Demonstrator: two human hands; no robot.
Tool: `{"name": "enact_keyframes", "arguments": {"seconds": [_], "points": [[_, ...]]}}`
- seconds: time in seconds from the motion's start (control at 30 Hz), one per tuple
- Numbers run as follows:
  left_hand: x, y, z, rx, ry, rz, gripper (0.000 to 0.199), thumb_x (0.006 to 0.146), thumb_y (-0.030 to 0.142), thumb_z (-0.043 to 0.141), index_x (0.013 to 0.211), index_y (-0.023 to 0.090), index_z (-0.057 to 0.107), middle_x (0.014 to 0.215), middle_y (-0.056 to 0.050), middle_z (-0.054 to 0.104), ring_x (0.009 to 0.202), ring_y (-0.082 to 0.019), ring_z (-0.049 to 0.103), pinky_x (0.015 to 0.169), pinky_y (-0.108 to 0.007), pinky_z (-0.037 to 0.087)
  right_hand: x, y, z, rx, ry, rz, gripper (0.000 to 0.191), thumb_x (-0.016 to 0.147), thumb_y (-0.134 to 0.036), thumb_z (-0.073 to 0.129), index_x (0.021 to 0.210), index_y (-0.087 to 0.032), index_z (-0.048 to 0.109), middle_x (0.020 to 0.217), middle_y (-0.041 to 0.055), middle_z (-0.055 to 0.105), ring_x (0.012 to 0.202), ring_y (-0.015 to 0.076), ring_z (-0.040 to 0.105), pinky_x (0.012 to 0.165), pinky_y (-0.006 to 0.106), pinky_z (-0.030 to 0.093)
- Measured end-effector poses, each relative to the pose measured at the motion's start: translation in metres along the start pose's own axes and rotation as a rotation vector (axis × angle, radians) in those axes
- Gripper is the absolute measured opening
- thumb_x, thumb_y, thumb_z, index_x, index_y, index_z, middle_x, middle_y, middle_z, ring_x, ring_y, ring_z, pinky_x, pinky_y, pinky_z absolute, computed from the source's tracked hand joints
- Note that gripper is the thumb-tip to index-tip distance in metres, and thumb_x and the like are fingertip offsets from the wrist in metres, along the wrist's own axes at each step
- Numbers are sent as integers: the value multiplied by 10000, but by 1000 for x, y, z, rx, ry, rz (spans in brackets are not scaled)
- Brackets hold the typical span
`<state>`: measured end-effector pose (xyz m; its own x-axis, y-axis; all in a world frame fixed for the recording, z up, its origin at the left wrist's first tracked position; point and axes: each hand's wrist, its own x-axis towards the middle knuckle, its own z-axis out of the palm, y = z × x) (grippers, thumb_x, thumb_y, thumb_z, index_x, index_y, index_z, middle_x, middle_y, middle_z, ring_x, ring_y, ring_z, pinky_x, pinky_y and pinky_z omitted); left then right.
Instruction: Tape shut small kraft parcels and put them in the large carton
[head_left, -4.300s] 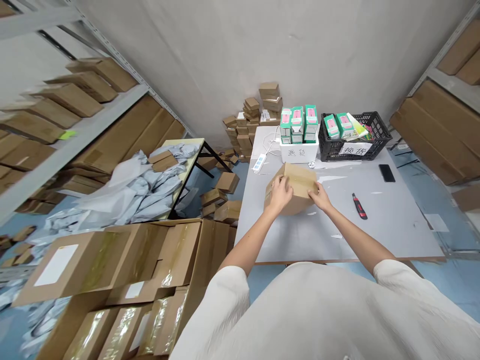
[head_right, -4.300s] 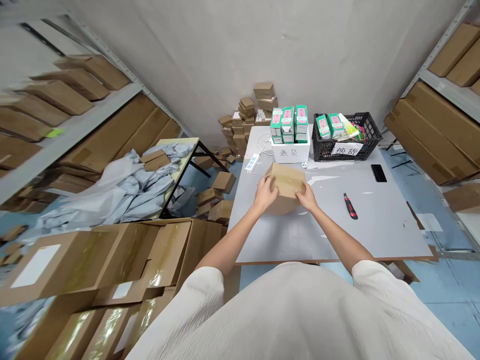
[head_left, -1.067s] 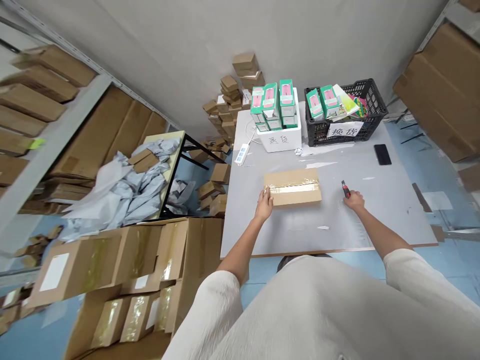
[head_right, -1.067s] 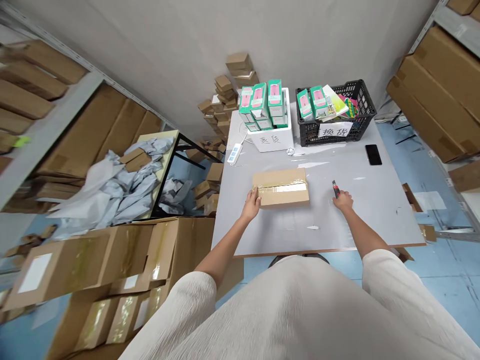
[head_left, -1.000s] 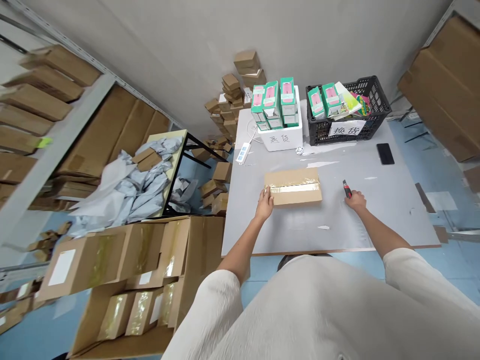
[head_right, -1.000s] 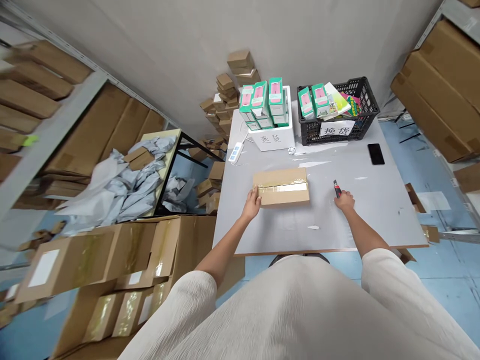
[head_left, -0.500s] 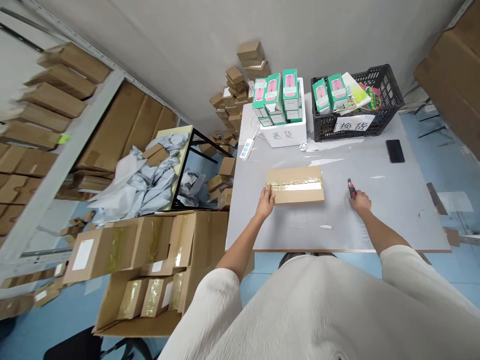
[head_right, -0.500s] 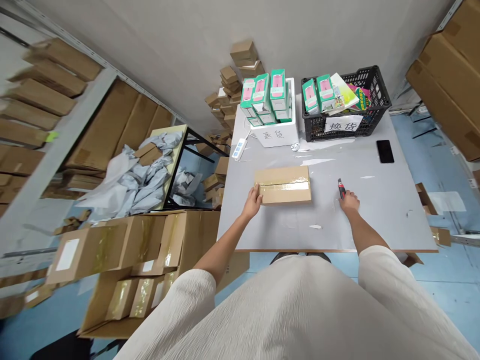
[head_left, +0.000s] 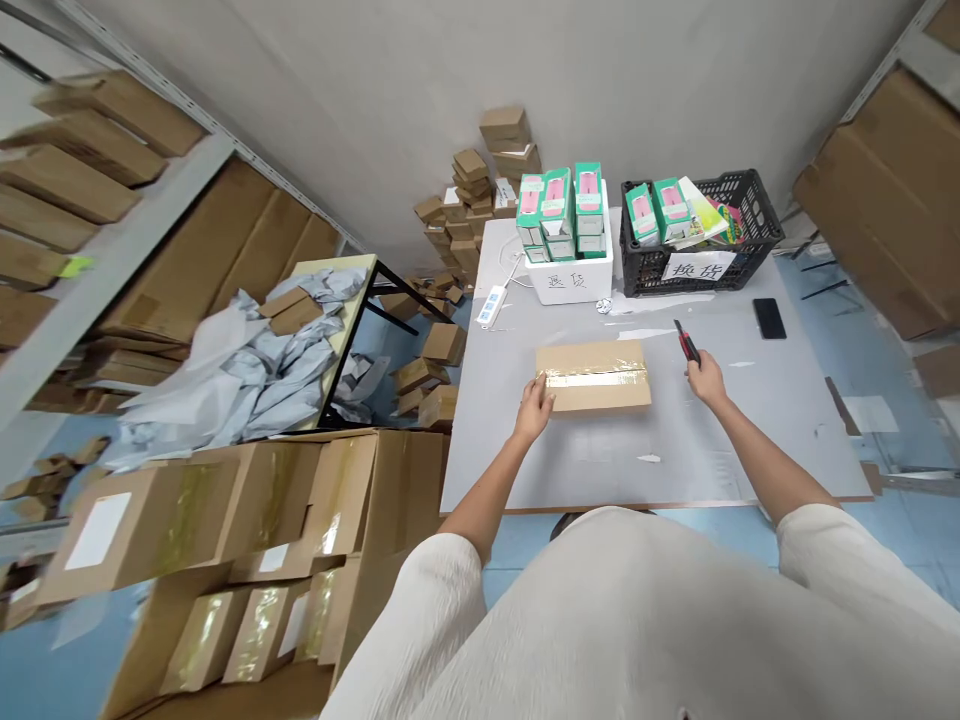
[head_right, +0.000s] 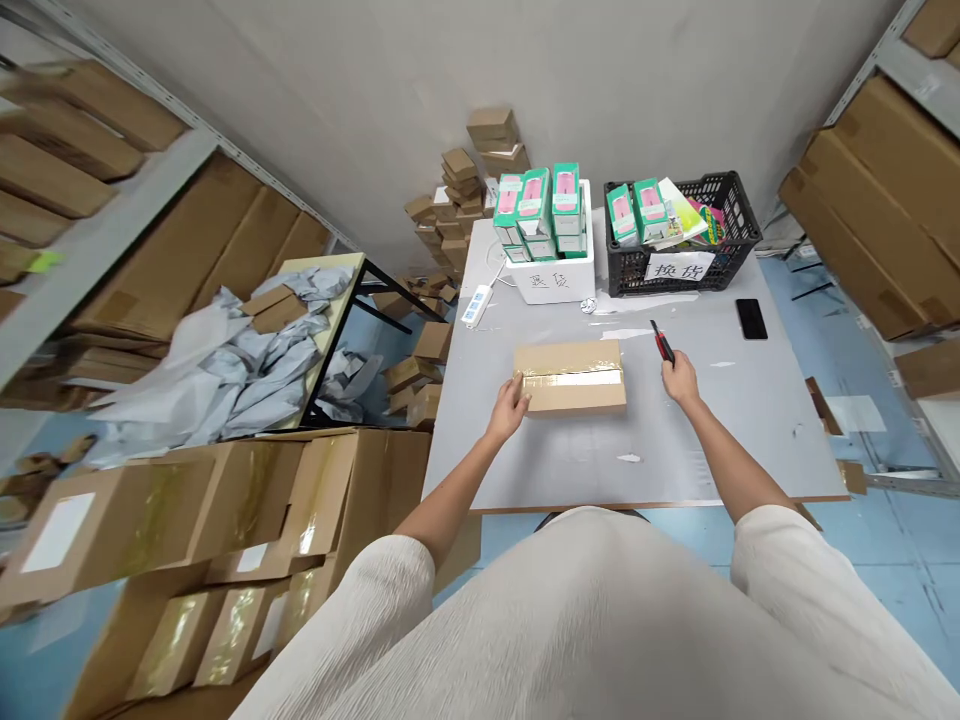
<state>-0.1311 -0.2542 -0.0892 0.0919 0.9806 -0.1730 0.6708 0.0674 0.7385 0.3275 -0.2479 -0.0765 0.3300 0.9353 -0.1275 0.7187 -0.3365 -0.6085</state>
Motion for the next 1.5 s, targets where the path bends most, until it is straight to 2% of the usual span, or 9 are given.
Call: {"name": "enact_keyframes", "arguments": {"seconds": [0.07,0.17,0.33,0.5,0.67,0.87,1.0,1.33,1.5], "points": [[-3,4,2,13,29,14,636,1093,461,521,1701,302,428,1737,-121,410,1584,-319,439,1271,-489,443,-2,-29,-8,105,-37,-52,457,1069,-501,400,1227,-177,680,897,108,760,837,281,703,802,374,556],[-10,12,6,95,119,39,542,1085,451,541,1610,318,559,1741,-114,405,1604,-359,386,1280,-552,409,-13,-75,-13,138,-112,-193,457,1058,-556,492,1286,-202,671,933,75,783,807,268,709,787,366,549],[-18,22,10,164,141,138,411,1116,383,484,1459,309,698,1547,-139,610,1517,-349,470,1283,-562,357,-39,-139,-4,-40,-216,-481,371,1070,-448,513,1285,-237,729,1209,84,806,1061,294,727,909,361,533],[-19,26,11,101,104,223,438,1120,348,445,1485,313,685,1536,-138,637,1513,-347,486,1306,-569,306,-49,-178,16,-271,-321,-589,352,1069,-363,520,1266,-223,776,1241,109,804,1093,295,720,907,349,518],[-19,29,11,126,48,277,513,1095,313,434,1573,267,616,1605,-138,602,1542,-364,452,1314,-585,292,-48,-200,36,-420,-341,-618,327,1064,-362,549,1243,-247,798,1206,96,810,1069,288,722,848,332,511],[-17,29,12,50,67,340,476,1083,312,472,1516,274,666,1545,-165,634,1510,-404,484,1293,-621,299,-46,-216,53,-498,-389,-638,296,1063,-352,572,1203,-246,809,1184,110,802,1028,287,728,854,337,507],[-16,28,11,107,46,357,489,1077,254,455,1520,248,661,1556,-161,634,1501,-398,489,1279,-609,317,-44,-221,60,-525,-382,-643,308,1072,-357,555,1212,-245,805,1178,110,800,1009,280,727,844,331,509],[-15,26,11,147,43,368,479,1075,236,477,1517,245,662,1570,-148,632,1499,-378,495,1273,-580,344,-38,-233,56,-613,-420,-689,319,1054,-299,548,1224,-235,810,1154,115,805,999,281,729,849,333,513],[-15,24,13,245,69,399,468,1088,243,475,1519,248,656,1555,-131,648,1473,-353,525,1246,-543,389,-44,-243,51,-650,-436,-629,330,1090,-306,528,1272,-232,793,1211,118,794,1054,272,728,877,311,499]]}}
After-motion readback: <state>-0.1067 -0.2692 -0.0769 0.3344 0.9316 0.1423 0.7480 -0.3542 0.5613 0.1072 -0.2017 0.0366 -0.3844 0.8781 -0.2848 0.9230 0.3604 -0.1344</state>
